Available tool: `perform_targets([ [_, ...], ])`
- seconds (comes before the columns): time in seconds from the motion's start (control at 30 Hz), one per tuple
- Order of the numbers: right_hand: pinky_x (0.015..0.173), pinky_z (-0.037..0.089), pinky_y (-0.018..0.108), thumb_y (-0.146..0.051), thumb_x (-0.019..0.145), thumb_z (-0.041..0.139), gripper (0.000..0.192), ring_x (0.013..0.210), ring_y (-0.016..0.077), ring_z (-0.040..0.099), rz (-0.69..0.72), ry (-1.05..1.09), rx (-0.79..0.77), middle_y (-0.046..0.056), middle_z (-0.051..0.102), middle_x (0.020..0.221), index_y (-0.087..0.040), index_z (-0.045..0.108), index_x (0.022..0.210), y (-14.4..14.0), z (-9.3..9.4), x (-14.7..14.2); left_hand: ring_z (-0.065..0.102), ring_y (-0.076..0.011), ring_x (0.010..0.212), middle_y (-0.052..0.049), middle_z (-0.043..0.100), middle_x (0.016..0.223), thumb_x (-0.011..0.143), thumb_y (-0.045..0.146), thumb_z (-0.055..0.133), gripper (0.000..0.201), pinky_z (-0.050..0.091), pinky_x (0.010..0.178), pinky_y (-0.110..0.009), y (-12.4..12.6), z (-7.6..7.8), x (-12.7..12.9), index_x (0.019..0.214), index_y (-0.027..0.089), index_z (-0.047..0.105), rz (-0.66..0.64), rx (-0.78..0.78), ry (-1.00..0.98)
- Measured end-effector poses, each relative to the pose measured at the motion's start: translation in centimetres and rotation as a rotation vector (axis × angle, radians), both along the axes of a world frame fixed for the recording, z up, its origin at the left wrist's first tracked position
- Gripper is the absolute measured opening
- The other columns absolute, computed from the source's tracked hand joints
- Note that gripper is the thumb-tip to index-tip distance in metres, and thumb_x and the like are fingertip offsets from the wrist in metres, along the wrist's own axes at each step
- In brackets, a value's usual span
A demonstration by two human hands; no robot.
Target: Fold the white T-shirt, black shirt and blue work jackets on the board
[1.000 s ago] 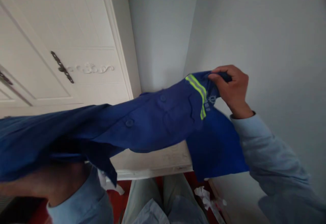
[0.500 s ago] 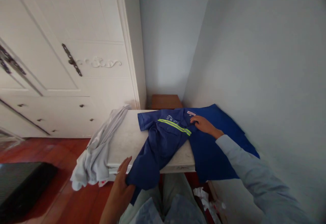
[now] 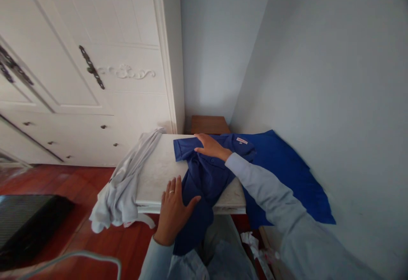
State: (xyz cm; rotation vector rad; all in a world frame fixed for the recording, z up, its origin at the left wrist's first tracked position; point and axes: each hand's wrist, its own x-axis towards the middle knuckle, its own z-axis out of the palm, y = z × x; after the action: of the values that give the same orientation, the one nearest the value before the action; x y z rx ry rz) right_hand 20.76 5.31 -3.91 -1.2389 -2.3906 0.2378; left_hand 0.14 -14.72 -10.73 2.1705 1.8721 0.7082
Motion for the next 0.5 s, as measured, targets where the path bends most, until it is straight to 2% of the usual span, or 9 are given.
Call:
perform_targets([
  [0.1, 0.109, 0.039, 0.043, -0.03, 0.073, 0.081, 0.074, 0.13, 0.0308, 0.053, 0.055, -0.127, -0.087, 0.02, 0.057, 0.14, -0.012, 0.053, 0.139, 2.5, -1.9, -3.6, 0.03, -0.044, 0.145, -0.03, 0.04, 0.151, 0.079, 0.066, 0.062, 0.103, 0.027, 0.114, -0.063, -0.2, -1.7, 1.0, 0.152, 0.001, 0.029, 0.076, -0.072, 0.133],
  [0.17, 0.102, 0.045, 0.04, -0.024, 0.071, 0.081, 0.058, 0.117, 0.0302, 0.063, 0.054, -0.154, -0.173, 0.015, 0.069, 0.123, -0.014, 0.065, 0.126, 3.3, -3.0, -4.8, 0.032, -0.043, 0.144, -0.029, 0.042, 0.15, 0.079, 0.062, 0.065, 0.101, 0.024, 0.116, -0.061, -0.7, -1.8, 1.2, 0.152, 0.0, 0.03, 0.073, -0.072, 0.185],
  [0.27, 0.093, 0.049, 0.035, -0.013, 0.076, 0.07, 0.02, 0.099, 0.0248, 0.07, 0.037, -0.122, -0.206, 0.006, 0.077, 0.098, -0.019, 0.075, 0.095, 3.5, -3.8, -4.7, 0.034, -0.0423, 0.143, -0.025, 0.047, 0.149, 0.083, 0.052, 0.065, 0.085, 0.026, 0.116, -0.059, -1.3, -1.6, 1.2, 0.149, 0.004, 0.039, 0.061, -0.056, 0.22],
  [0.33, 0.095, 0.047, 0.033, -0.014, 0.084, 0.06, 0.017, 0.102, 0.0215, 0.068, 0.009, -0.071, -0.165, 0.006, 0.076, 0.101, -0.02, 0.074, 0.09, 3.0, -3.8, -3.4, 0.035, -0.0416, 0.143, -0.021, 0.05, 0.148, 0.085, 0.044, 0.064, 0.068, 0.025, 0.115, -0.061, -1.5, -1.5, 1.1, 0.142, 0.009, 0.049, 0.033, -0.051, 0.218],
  [0.4, 0.097, 0.047, 0.034, -0.019, 0.09, 0.051, 0.022, 0.104, 0.02, 0.066, -0.143, 0.161, -0.082, 0.007, 0.074, 0.106, -0.019, 0.072, 0.094, 2.1, -3.9, -1.3, 0.038, -0.0394, 0.142, -0.019, 0.054, 0.144, 0.089, 0.036, 0.06, 0.053, 0.025, 0.115, -0.065, -1.5, -1.4, 1.1, 0.135, 0.011, 0.056, 0.005, -0.032, 0.188],
  [0.5, 0.09, 0.051, 0.036, -0.028, 0.087, 0.051, 0.02, 0.094, 0.021, 0.065, -0.565, 0.86, 0.043, 0.008, 0.072, 0.097, -0.018, 0.067, 0.092, -0.2, -4.9, 2.7, 0.054, -0.0343, 0.129, -0.017, 0.066, 0.129, 0.093, 0.029, 0.052, 0.035, 0.033, 0.111, -0.062, -1.5, -1.3, 1.2, 0.123, 0.013, 0.062, -0.023, 0.019, 0.085],
])
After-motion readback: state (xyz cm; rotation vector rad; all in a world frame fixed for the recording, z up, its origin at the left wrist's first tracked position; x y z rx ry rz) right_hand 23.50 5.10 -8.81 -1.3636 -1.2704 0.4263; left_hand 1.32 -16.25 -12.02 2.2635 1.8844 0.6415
